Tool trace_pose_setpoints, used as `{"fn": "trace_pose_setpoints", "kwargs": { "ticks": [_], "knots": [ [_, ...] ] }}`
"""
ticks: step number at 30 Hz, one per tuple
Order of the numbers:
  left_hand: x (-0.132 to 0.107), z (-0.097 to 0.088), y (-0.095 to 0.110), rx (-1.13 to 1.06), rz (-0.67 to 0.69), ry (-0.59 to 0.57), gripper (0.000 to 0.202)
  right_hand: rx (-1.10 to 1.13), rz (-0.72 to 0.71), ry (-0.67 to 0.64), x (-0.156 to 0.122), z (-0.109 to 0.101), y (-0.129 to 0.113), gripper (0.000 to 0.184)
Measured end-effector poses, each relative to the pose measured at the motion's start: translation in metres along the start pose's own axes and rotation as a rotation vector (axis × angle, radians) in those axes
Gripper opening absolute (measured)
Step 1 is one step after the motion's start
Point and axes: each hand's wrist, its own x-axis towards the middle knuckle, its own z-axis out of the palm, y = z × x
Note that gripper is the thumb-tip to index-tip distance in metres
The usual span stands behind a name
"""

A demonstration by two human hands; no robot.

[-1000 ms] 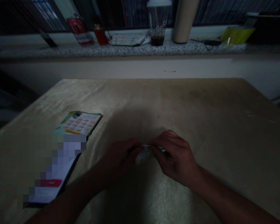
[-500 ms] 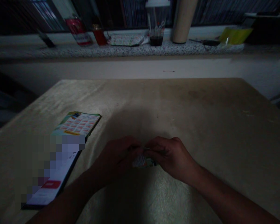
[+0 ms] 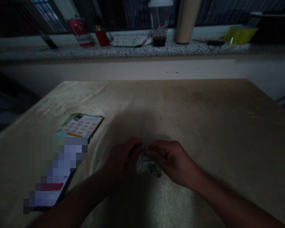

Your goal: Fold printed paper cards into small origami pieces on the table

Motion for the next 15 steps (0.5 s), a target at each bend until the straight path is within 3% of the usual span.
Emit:
{"fn": "trace_pose_setpoints", "kwargs": {
  "ticks": [3, 8, 12, 15],
  "knots": [
    [0.005, 0.001, -0.003, 0.009, -0.064, -0.034, 0.023, -0.105, 0.01, -0.015, 0.001, -0.003, 0.003, 0.032],
    [0.009, 0.0, -0.007, 0.284, -0.111, -0.178, 0.02, -0.656, -0.09, 0.016, 0.003, -0.009, 0.014, 0.019],
    [0.004, -0.002, -0.013, 0.503, 0.08, -0.217, 0.019, -1.026, -0.226, -0.03, 0.003, -0.015, 0.017, 0.015],
    [0.001, -0.007, -0.016, 0.491, 0.248, -0.298, 0.017, -1.015, -0.345, -0.075, 0.003, -0.022, 0.016, 0.014]
  ]
}}
